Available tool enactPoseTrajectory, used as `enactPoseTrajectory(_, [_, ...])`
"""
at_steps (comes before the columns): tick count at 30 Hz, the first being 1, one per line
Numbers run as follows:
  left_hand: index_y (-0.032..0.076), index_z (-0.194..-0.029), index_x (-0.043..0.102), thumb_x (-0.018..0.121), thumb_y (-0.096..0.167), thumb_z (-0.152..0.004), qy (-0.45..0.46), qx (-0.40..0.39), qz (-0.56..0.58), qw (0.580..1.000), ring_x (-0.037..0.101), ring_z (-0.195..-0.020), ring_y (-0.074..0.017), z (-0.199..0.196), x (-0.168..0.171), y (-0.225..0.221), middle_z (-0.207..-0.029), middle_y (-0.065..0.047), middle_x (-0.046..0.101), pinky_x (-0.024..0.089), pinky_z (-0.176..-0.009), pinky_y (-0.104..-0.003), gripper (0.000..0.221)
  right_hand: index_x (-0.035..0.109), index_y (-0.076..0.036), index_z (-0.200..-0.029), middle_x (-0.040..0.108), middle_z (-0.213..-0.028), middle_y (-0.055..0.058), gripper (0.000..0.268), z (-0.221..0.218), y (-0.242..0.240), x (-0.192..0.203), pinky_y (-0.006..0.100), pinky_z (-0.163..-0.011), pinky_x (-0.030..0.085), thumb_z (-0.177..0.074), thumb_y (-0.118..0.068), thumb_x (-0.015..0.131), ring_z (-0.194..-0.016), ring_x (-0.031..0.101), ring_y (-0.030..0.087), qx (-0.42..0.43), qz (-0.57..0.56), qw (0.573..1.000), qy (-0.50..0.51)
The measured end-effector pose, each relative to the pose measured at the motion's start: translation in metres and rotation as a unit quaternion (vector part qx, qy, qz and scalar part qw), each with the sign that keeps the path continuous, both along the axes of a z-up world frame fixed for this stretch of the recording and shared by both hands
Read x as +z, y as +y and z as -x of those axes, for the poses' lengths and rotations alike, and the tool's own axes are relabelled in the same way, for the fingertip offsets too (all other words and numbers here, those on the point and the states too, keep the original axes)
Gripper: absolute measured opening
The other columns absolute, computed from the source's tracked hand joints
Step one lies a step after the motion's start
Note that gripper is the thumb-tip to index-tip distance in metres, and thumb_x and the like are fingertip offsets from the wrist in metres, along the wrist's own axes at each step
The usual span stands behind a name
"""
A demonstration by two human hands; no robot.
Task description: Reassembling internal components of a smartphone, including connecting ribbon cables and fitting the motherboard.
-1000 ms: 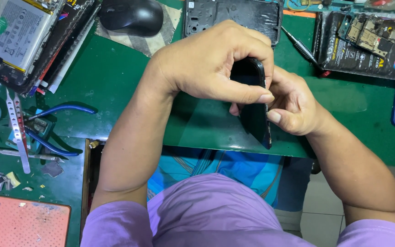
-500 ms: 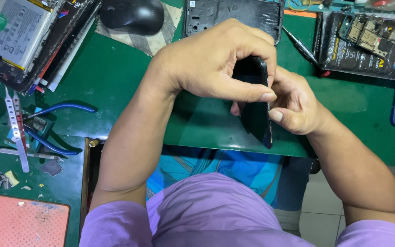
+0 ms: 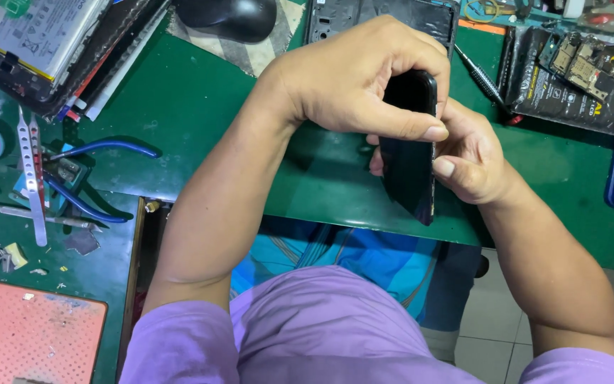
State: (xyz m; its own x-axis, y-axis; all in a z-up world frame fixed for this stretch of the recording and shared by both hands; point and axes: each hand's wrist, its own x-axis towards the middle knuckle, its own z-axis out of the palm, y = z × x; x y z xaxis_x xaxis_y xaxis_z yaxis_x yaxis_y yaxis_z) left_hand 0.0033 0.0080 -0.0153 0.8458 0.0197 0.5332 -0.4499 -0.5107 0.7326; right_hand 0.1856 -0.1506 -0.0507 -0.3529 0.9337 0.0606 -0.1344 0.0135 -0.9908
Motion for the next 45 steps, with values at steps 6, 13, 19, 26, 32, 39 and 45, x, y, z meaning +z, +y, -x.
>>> enactPoseTrajectory(6, [0.008,-0.099,0.072,0.073,0.029,-0.103,0.010,0.000,0.007,1.000,0.062,-0.079,-0.0143,0.001,-0.004,0.004,-0.091,-0.004,0.066,0.046,-0.066,-0.028,0.022,0.040,0.003,-0.134,0.062,-0.121,0.034,0.070,-0.001,-0.003,-0.004,0.056,-0.075,0.069,-0.091,-0.043,0.071,-0.092,0.074,0.046,-0.013,0.050,0.998,0.043])
enactPoseTrajectory(13, [0.017,-0.096,0.074,0.070,0.048,-0.097,0.065,0.120,0.117,0.984,0.060,-0.077,-0.0024,0.001,-0.001,0.002,-0.083,0.008,0.067,0.047,-0.066,-0.020,0.032,0.039,0.008,-0.153,0.060,-0.127,0.041,0.096,-0.016,0.008,0.021,0.052,-0.084,0.062,-0.089,-0.050,0.080,-0.097,0.071,0.048,-0.011,0.210,0.955,0.211])
enactPoseTrajectory(19, [0.017,-0.087,0.080,0.070,0.051,-0.089,0.107,0.212,0.191,0.952,0.063,-0.069,0.0017,-0.010,0.005,-0.005,-0.074,0.010,0.073,0.047,-0.058,-0.018,0.035,0.023,-0.001,-0.164,0.040,-0.145,0.049,0.098,-0.039,0.010,0.012,0.054,-0.081,0.060,-0.097,-0.059,0.066,-0.101,0.064,0.056,0.140,0.245,0.882,0.377])
enactPoseTrajectory(26, [0.015,-0.093,0.080,0.075,0.044,-0.088,0.149,0.201,0.241,0.938,0.063,-0.072,0.0018,-0.008,0.012,-0.009,-0.080,0.008,0.074,0.050,-0.061,-0.016,0.030,0.028,0.012,-0.155,0.048,-0.135,0.050,0.095,-0.041,0.012,0.013,0.050,-0.071,0.061,-0.100,-0.058,0.063,-0.092,0.068,0.053,0.145,0.217,0.901,0.346])
enactPoseTrajectory(32, [0.012,-0.101,0.077,0.080,0.032,-0.091,0.150,0.170,0.217,0.949,0.068,-0.082,-0.0029,-0.007,0.018,-0.013,-0.090,0.003,0.076,0.054,-0.069,-0.017,0.024,0.029,0.012,-0.152,0.046,-0.133,0.054,0.089,-0.051,0.011,0.012,0.052,-0.073,0.062,-0.098,-0.042,0.075,-0.094,0.067,0.053,0.133,0.228,0.906,0.332])
enactPoseTrajectory(39, [0.013,-0.096,0.079,0.081,0.032,-0.089,0.205,0.270,0.235,0.911,0.064,-0.078,-0.0007,-0.017,0.025,-0.030,-0.086,0.005,0.076,0.052,-0.069,-0.017,0.021,0.059,0.009,-0.139,0.072,-0.120,0.023,0.100,-0.065,-0.010,0.030,0.038,-0.089,0.057,-0.090,-0.074,0.031,-0.108,0.072,0.031,-0.092,0.236,0.957,0.140])
enactPoseTrajectory(45, [0.003,-0.099,0.078,0.087,0.019,-0.088,0.218,0.260,0.347,0.874,0.074,-0.068,-0.0108,-0.027,0.012,-0.028,-0.075,-0.008,0.075,0.061,-0.063,-0.021,0.022,0.058,0.012,-0.133,0.074,-0.106,0.030,0.063,-0.092,-0.139,0.010,0.048,-0.080,0.065,-0.111,-0.040,0.029,-0.092,0.078,0.035,-0.331,0.081,0.936,0.089])
